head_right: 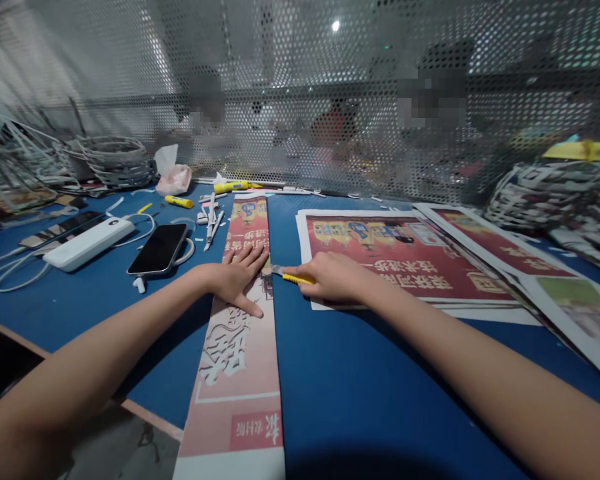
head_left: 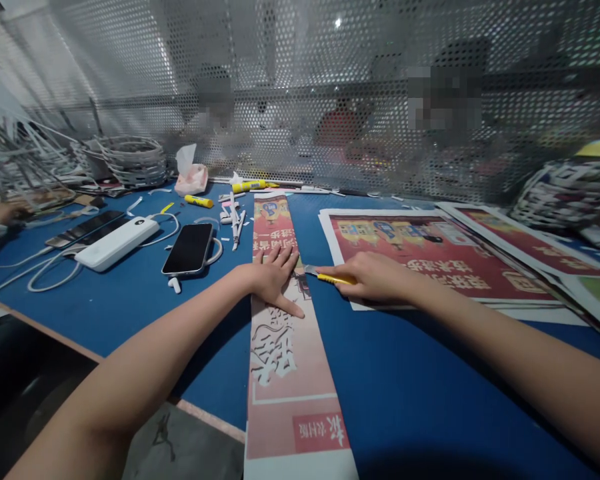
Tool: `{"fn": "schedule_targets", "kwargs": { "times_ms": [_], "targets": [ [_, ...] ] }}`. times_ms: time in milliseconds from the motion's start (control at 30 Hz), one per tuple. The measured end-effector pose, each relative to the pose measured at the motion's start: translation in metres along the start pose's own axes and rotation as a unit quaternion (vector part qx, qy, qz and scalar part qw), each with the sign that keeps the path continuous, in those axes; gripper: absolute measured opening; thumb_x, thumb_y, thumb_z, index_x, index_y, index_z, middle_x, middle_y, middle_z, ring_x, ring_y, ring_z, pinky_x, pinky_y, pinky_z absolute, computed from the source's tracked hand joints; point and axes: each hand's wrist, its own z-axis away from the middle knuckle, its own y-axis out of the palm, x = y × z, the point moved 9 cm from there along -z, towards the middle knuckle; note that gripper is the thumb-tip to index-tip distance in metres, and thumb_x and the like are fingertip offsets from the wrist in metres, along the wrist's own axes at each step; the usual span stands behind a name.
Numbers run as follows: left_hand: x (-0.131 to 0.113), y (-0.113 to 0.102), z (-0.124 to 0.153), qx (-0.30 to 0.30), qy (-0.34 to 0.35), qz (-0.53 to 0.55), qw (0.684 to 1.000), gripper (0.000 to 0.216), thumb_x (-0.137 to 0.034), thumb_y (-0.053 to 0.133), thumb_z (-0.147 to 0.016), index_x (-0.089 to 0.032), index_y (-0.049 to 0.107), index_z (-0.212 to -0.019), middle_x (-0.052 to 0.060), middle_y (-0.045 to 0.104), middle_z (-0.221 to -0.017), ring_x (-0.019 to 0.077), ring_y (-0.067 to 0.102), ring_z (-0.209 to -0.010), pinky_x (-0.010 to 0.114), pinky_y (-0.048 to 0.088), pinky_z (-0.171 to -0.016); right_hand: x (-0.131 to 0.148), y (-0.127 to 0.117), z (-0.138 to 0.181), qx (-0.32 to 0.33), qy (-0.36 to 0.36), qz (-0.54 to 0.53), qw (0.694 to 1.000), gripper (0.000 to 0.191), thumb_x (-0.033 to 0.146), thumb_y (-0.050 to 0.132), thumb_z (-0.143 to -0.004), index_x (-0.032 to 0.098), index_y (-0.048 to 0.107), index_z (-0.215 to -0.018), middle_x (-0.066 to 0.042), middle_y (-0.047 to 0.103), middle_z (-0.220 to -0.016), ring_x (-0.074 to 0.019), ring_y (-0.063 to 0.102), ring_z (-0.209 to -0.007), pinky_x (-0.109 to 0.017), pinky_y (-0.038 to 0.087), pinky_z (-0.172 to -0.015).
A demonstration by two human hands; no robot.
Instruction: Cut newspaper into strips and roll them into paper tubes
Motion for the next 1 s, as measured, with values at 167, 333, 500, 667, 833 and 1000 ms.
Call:
{"fn": "schedule_targets", "kwargs": {
  "times_ms": [167,333,500,667,833,1000],
  "targets": [
    [0.000,0.001,-0.002,-0.004,0.001,-0.010,1.000,0.128,-0.086,0.039,-0.052,-0.007,-0.017,-0.137,0.012,-0.022,-0.141,0.0361,-0.019,-0.129,0.056,0.001,-0.102,-0.003,0.000,-0.002,-0.002,0.018,0.003,1.000,0.051,0.027,0.042,-0.077,0.029,0.045,-0.128,-0.003,0.060,-0.060,-0.0117,0.041,-0.049,-0.022,0.020,-0.049],
    [0.000,0.002,-0.001,-0.002,0.004,-0.009,1.000,0.127,-0.084,0.039,-0.054,-0.008,-0.018,-0.137,0.011,-0.022,-0.142,0.0358,-0.018,-0.129,0.055,0.000,-0.102,-0.008,-0.001,-0.008,-0.007,0.032,-0.001,0.999,0.048,0.028,0.040,-0.079,0.028,0.047,-0.127,-0.004,0.061,-0.061,-0.0110,0.039,-0.048,-0.022,0.019,-0.048],
    [0.001,0.002,0.000,0.006,0.007,-0.002,1.000,0.125,-0.083,0.039,-0.055,-0.009,-0.020,-0.137,0.010,-0.025,-0.141,0.0355,-0.019,-0.129,0.054,0.000,-0.103,-0.014,-0.005,-0.016,-0.024,0.033,0.005,0.999,0.048,0.029,0.040,-0.080,0.028,0.048,-0.127,-0.004,0.062,-0.064,-0.0105,0.039,-0.047,-0.022,0.019,-0.048],
    [0.002,0.002,-0.002,0.004,-0.003,0.000,1.000,0.126,-0.083,0.041,-0.054,-0.009,-0.019,-0.137,0.010,-0.026,-0.140,0.0374,-0.020,-0.128,0.057,0.000,-0.102,-0.024,-0.002,-0.023,-0.017,0.053,0.009,0.998,0.048,0.032,0.042,-0.079,0.030,0.047,-0.127,-0.005,0.062,-0.067,-0.0115,0.044,-0.052,-0.022,0.019,-0.048],
    [0.001,0.003,-0.002,0.010,-0.003,-0.005,1.000,0.124,-0.083,0.040,-0.056,-0.010,-0.020,-0.137,0.010,-0.026,-0.140,0.0363,-0.020,-0.129,0.058,0.002,-0.102,-0.030,0.000,-0.030,-0.011,0.050,0.007,0.999,0.050,0.031,0.041,-0.078,0.030,0.046,-0.128,-0.007,0.063,-0.072,-0.0137,0.046,-0.056,-0.023,0.022,-0.049],
    [0.001,0.001,-0.002,0.001,0.002,-0.002,1.000,0.125,-0.083,0.040,-0.055,-0.010,-0.020,-0.137,0.010,-0.025,-0.141,0.0366,-0.019,-0.129,0.057,0.001,-0.102,-0.030,-0.002,-0.032,-0.014,0.045,-0.004,0.999,0.050,0.030,0.041,-0.079,0.029,0.046,-0.128,-0.008,0.064,-0.075,-0.0139,0.047,-0.058,-0.023,0.023,-0.051]
  ]
}}
